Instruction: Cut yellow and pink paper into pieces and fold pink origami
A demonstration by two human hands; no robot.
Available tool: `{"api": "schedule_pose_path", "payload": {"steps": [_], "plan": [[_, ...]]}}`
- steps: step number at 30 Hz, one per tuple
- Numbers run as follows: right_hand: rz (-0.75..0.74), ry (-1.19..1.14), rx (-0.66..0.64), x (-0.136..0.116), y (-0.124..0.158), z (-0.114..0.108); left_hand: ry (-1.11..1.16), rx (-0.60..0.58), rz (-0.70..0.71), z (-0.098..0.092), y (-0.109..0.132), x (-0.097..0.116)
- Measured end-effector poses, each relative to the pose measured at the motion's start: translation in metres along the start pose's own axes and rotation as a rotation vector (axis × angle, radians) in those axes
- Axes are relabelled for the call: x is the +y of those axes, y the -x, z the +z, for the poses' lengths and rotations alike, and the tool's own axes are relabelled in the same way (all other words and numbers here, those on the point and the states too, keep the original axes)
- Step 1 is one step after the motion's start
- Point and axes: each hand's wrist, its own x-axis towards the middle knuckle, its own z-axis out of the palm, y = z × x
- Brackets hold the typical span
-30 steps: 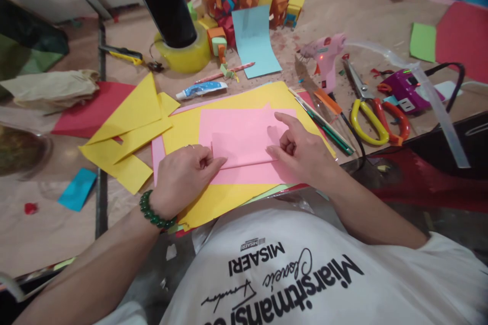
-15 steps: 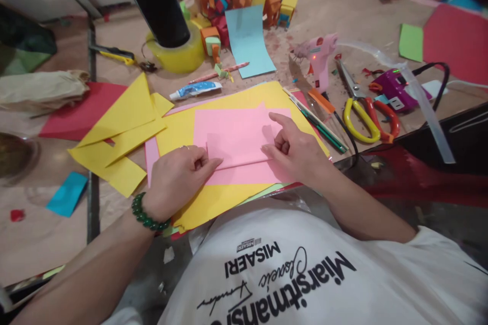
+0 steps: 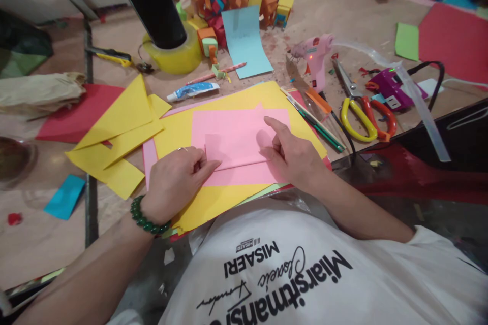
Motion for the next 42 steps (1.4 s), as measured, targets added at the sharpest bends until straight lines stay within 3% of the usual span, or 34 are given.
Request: {"api": "schedule_pose_path", "payload": {"steps": [8, 20, 29, 32, 35, 37, 39, 42], "plan": [[0.012, -0.031, 0.002, -0.001, 0.003, -0.001, -0.025, 0.006, 0.022, 0.001, 0.001, -0.001], [0.136, -0.331, 0.054, -0.001, 0.001, -0.003, -0.027, -0.006, 0.012, -0.001, 0.000, 0.002], [0.070, -0.177, 0.021, -0.001, 0.004, -0.002, -0.059, 0.000, 0.043, 0.002, 0.002, -0.001], [0.022, -0.017, 0.027, -0.004, 0.006, -0.002, -0.069, 0.100, 0.076, 0.007, 0.005, -0.005], [-0.075, 0.176, 0.109, -0.009, 0.005, -0.003, -0.116, 0.280, 0.208, 0.011, 0.005, -0.010], [-0.230, 0.252, 0.138, -0.011, 0.003, -0.006, -0.183, 0.326, 0.348, 0.013, 0.003, -0.012], [-0.457, 0.287, 0.059, -0.012, -0.002, -0.010, -0.241, 0.286, 0.496, 0.013, 0.001, -0.013], [-0.720, 0.346, -0.157, -0.014, -0.009, -0.015, -0.272, 0.209, 0.681, 0.011, -0.002, -0.011]]}}
